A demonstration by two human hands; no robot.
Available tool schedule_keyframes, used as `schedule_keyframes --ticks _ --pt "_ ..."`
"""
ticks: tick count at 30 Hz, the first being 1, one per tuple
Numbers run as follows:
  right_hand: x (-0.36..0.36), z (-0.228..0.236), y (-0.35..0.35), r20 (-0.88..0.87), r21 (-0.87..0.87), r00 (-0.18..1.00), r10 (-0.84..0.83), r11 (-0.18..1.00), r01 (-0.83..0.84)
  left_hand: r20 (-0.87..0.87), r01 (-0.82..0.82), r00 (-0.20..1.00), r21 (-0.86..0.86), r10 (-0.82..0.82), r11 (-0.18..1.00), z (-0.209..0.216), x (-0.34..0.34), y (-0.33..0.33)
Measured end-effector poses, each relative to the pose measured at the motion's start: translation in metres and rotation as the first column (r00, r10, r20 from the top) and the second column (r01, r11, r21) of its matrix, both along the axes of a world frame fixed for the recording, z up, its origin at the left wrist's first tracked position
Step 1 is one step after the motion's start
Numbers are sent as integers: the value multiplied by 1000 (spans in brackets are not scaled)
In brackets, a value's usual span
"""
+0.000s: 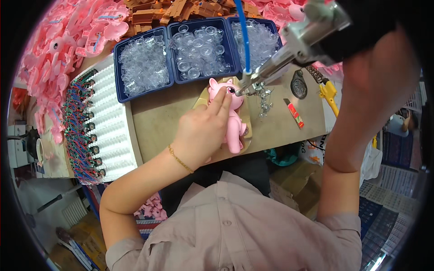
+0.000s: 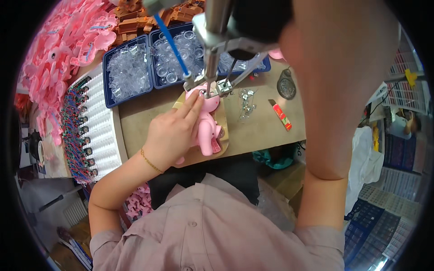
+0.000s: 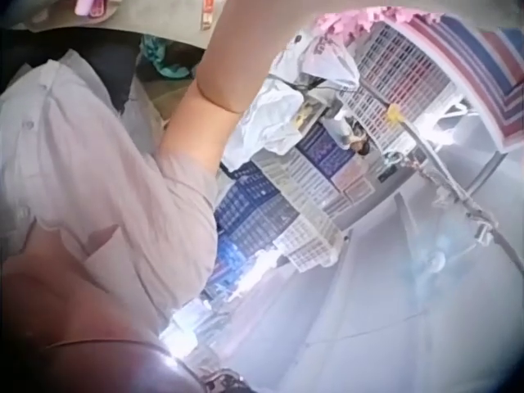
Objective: Assembling electronic toy unicorns at a factory workbench including soldering and component fitting.
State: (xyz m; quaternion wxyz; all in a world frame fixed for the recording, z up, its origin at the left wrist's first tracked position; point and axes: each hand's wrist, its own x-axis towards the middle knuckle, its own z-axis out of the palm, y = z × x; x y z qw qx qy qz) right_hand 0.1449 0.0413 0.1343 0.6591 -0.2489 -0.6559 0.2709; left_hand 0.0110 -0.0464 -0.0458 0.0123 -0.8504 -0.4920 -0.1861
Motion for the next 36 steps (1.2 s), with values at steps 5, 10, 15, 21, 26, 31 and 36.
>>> schedule_keyframes --ticks 5,10,15,21,26,31,36 --pt "9 -9 -10 34 -61 999 -10 998 12 -14 -25 1000 -12 25 1000 0 0 -2" --pt "14 -16 -16 64 -117 998 -15 993 23 -12 -24 1000 -26 24 999 -1 2 -1" --pt "-6 -19 -36 -61 -337 991 -116 937 89 -15 -46 999 -49 46 998 2 2 -4" --pt "1 -26 -10 -123 -328 990 69 939 -106 -63 -62 996 -93 56 994 1 1 -6" --pt "20 21 -32 -105 -39 973 203 977 -208 31 -62 997 -91 65 994 -2 2 -6" --pt "16 12 -52 -39 -57 977 211 975 -213 9 -46 999 -45 46 998 -7 0 -5" --pt "15 -12 -63 4 -78 977 211 975 -210 10 -28 1000 -59 28 998 -8 -4 -6"
